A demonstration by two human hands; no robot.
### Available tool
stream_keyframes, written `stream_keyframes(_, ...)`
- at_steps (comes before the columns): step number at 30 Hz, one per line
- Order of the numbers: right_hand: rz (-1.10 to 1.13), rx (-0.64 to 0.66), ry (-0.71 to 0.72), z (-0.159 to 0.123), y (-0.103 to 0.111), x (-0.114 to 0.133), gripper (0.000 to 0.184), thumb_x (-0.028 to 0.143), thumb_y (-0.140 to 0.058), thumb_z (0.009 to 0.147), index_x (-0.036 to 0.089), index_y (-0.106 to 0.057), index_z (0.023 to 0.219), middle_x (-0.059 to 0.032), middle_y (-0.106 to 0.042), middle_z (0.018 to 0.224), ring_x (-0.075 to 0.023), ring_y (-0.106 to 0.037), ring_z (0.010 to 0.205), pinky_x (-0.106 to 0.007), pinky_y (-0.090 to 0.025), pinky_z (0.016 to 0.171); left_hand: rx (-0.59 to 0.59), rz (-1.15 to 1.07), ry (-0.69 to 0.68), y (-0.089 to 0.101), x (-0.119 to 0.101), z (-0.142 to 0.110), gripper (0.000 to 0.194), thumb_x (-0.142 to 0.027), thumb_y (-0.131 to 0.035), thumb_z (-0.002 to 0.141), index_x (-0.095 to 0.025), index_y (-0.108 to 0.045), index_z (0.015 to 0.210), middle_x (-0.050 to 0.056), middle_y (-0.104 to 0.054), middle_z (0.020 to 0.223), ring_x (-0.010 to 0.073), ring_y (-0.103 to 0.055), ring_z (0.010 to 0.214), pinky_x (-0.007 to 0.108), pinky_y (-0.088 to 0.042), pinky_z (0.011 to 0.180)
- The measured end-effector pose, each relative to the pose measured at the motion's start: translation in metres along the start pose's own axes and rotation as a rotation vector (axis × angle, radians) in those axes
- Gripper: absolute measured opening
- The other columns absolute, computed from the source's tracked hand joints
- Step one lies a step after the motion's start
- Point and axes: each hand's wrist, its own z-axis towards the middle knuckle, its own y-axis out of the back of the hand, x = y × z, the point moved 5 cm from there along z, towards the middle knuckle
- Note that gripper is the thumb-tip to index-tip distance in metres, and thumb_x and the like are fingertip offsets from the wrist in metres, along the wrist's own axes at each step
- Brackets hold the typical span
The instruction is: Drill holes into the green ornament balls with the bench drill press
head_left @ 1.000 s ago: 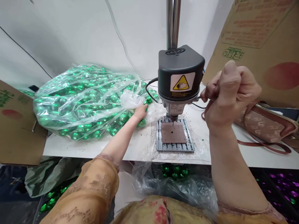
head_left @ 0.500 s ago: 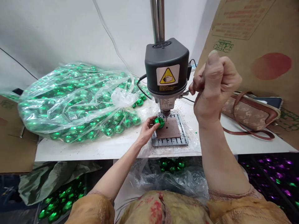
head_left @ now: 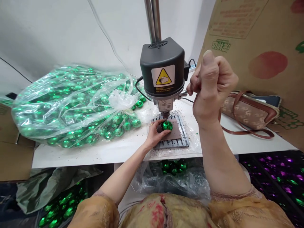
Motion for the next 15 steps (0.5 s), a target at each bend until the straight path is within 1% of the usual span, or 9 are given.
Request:
stream_keyframes(3,0.009,0.043,-0.001,0.001,0.001,0.001,0.055,0.066,-0.063,0.083,0.024,-0.034,0.062,0.0065,-0.035,0.052,-0.0054,-0.032,0.044,-0.028,-0.029,0.043,-0.008,0.021,-0.005,-0.003,0.0,-0.002,0.058,-0.052,-0.086,0.081,-0.023,-0.069,0.128,0.012,-0.068,0.125,0.0324,-0.062,0.122,0.051,-0.047,0.11)
stream_keyframes(7,-0.008,0.073,-0.004,0.002,0.002,0.002,0.054,0.064,-0.061,0.086,0.023,-0.036,0.062,0.0061,-0.039,0.051,-0.0052,-0.033,0.043,-0.028,-0.031,0.042,0.033,-0.01,-0.005,-0.004,0.001,-0.003,0.058,-0.052,-0.086,0.081,-0.023,-0.068,0.129,0.011,-0.068,0.125,0.0317,-0.062,0.122,0.05,-0.047,0.11)
stream_keyframes(11,0.083,0.054,0.011,-0.001,0.003,0.003,0.051,0.056,-0.066,0.087,0.023,-0.038,0.06,0.0057,-0.038,0.05,-0.0069,-0.034,0.042,-0.031,-0.03,0.041,0.066,-0.032,-0.004,-0.003,0.002,-0.003,0.059,-0.052,-0.086,0.081,-0.023,-0.067,0.129,0.011,-0.068,0.125,0.0321,-0.062,0.122,0.05,-0.047,0.109)
stream_keyframes(15,0.065,-0.019,0.063,-0.015,0.008,0.003,0.049,0.046,-0.064,0.093,0.022,-0.037,0.06,0.0056,-0.036,0.051,-0.0061,-0.033,0.044,-0.031,-0.028,0.045,0.073,-0.066,0.002,-0.004,0.004,-0.003,0.059,-0.052,-0.086,0.081,-0.024,-0.066,0.128,0.011,-0.069,0.125,0.0317,-0.062,0.122,0.05,-0.047,0.111)
